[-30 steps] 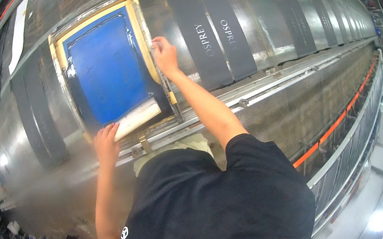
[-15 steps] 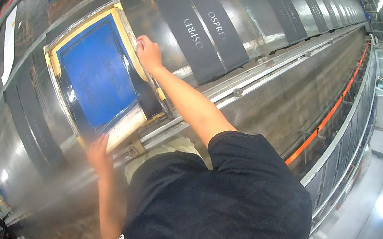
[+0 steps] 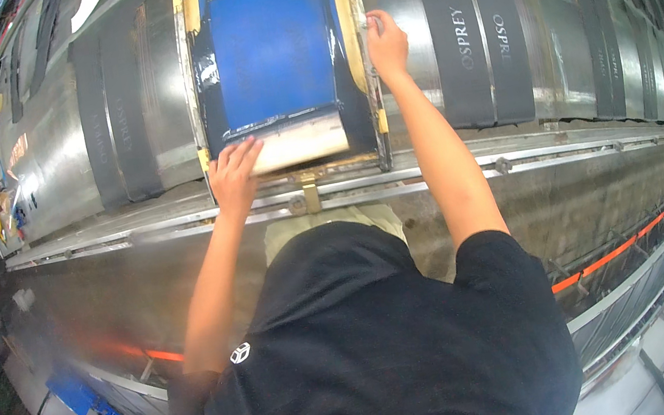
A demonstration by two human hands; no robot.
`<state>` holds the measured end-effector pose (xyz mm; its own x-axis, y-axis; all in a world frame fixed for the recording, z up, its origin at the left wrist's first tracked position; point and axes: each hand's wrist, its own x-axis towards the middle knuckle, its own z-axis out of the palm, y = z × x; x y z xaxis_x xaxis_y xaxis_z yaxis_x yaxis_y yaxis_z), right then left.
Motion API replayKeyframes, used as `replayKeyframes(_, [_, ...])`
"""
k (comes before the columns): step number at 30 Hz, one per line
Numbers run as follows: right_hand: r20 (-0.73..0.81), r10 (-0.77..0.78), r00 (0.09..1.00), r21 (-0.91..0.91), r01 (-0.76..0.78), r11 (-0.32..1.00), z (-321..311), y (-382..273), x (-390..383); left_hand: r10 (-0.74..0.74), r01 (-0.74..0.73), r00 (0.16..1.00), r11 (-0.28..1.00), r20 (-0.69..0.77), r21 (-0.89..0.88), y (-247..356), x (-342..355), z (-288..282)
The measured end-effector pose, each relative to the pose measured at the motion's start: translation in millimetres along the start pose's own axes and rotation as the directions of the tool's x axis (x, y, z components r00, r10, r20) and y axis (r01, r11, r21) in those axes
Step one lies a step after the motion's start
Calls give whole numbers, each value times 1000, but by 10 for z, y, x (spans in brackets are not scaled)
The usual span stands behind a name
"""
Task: The person uses a white squeegee to spread blue ink across a screen printing frame. They repeatedly pull the squeegee from the top to the bottom of the frame to ensure even coverage of the ink on the mesh surface.
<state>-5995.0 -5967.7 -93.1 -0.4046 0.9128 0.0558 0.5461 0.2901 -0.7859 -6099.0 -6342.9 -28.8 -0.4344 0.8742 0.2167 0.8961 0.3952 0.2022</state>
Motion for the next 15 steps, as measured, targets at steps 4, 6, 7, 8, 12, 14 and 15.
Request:
replayKeyframes(4, [50, -81, 995, -123, 87, 989, -98, 42, 57, 30, -28, 999, 998, -46, 48, -395, 858, 259])
replayKeyframes(6, [170, -45, 984, -319, 98, 943, -255, -114, 49, 44, -42, 997, 998, -57, 46, -622, 1343, 337])
replayKeyframes(7, [229, -13, 973, -412, 109, 905, -337, -234, 74, 50, -47, 997, 998, -59, 47, -733, 1564, 381])
replayKeyframes(8, [269, -36, 962, -557, 186, 810, -392, -297, 137, 58, -55, 997, 998, -59, 43, -819, 1783, 427])
replayKeyframes(12, [217, -607, 764, -348, 642, 683, -266, -1082, 529, -54, 62, 997, 988, 60, -139, -1157, 2551, 326])
replayKeyframes(14, [328, -598, 731, -257, 678, 689, -53, -1414, 806, -104, 133, 974, 982, 202, -136, -1143, 2881, 89])
replayKeyframes(15, [430, -530, 731, -226, 656, 721, 60, -1465, 957, -102, 137, 972, 978, 211, -155, -1183, 2992, 66])
